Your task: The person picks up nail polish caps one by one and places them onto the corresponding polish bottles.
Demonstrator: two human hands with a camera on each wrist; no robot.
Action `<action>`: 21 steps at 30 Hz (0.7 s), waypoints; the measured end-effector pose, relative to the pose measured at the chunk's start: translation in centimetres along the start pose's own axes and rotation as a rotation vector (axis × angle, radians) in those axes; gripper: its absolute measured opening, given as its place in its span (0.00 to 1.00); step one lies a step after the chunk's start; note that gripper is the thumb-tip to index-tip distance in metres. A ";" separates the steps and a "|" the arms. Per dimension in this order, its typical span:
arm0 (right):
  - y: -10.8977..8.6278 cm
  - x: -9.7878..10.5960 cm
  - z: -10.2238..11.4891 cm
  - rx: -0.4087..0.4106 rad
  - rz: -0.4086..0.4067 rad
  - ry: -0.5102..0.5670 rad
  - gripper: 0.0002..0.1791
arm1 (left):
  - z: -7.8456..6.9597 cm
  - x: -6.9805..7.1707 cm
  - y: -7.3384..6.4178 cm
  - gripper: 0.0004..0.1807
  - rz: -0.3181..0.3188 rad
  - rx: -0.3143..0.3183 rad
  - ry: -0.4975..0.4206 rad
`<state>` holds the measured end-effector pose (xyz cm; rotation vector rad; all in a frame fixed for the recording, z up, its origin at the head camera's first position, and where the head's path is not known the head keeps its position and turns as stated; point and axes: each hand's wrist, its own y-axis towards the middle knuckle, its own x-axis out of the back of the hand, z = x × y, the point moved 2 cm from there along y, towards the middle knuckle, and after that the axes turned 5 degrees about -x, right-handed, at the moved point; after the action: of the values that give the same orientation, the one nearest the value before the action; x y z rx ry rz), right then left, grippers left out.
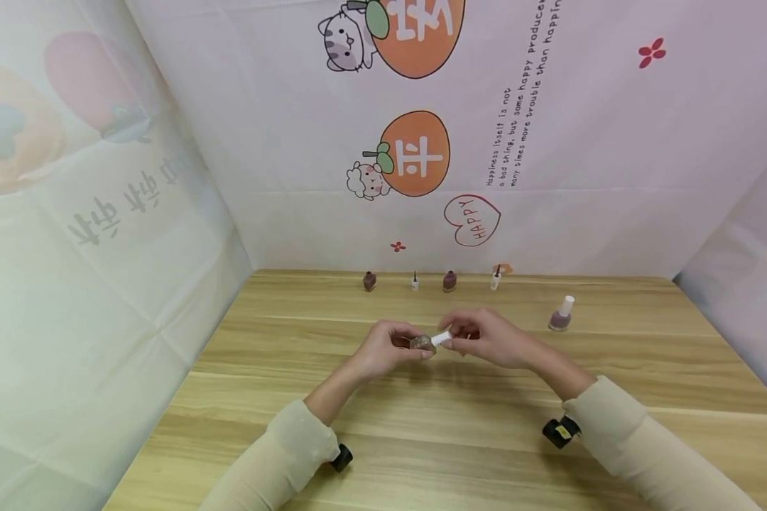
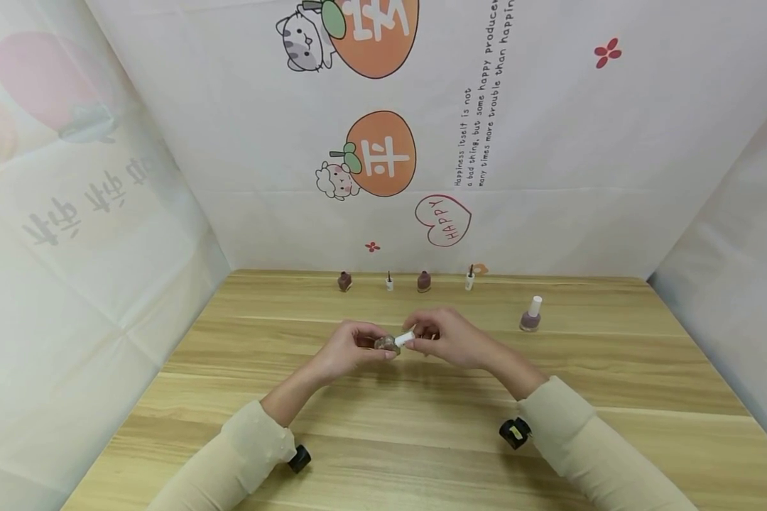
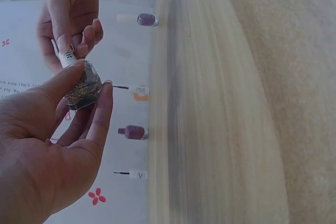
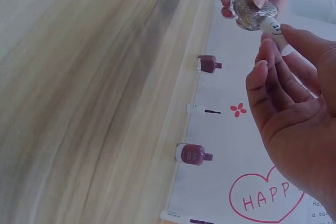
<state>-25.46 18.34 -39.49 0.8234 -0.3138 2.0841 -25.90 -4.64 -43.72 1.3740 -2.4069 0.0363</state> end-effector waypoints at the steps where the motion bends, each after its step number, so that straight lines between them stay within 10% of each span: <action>1: 0.0 0.0 0.0 -0.008 0.000 0.006 0.09 | 0.0 0.0 0.0 0.12 0.000 0.000 0.001; 12: 0.1 -0.2 -0.4 -0.069 -0.035 -0.044 0.22 | -0.1 -0.1 0.0 0.11 0.009 -0.004 0.027; 21: -0.3 0.5 -0.1 -0.049 0.018 -0.001 0.12 | 0.1 -0.1 0.0 0.11 0.003 0.001 0.023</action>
<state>-25.48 18.85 -39.25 0.7955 -0.3723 2.0848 -25.91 -4.61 -43.81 1.3629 -2.3910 0.0542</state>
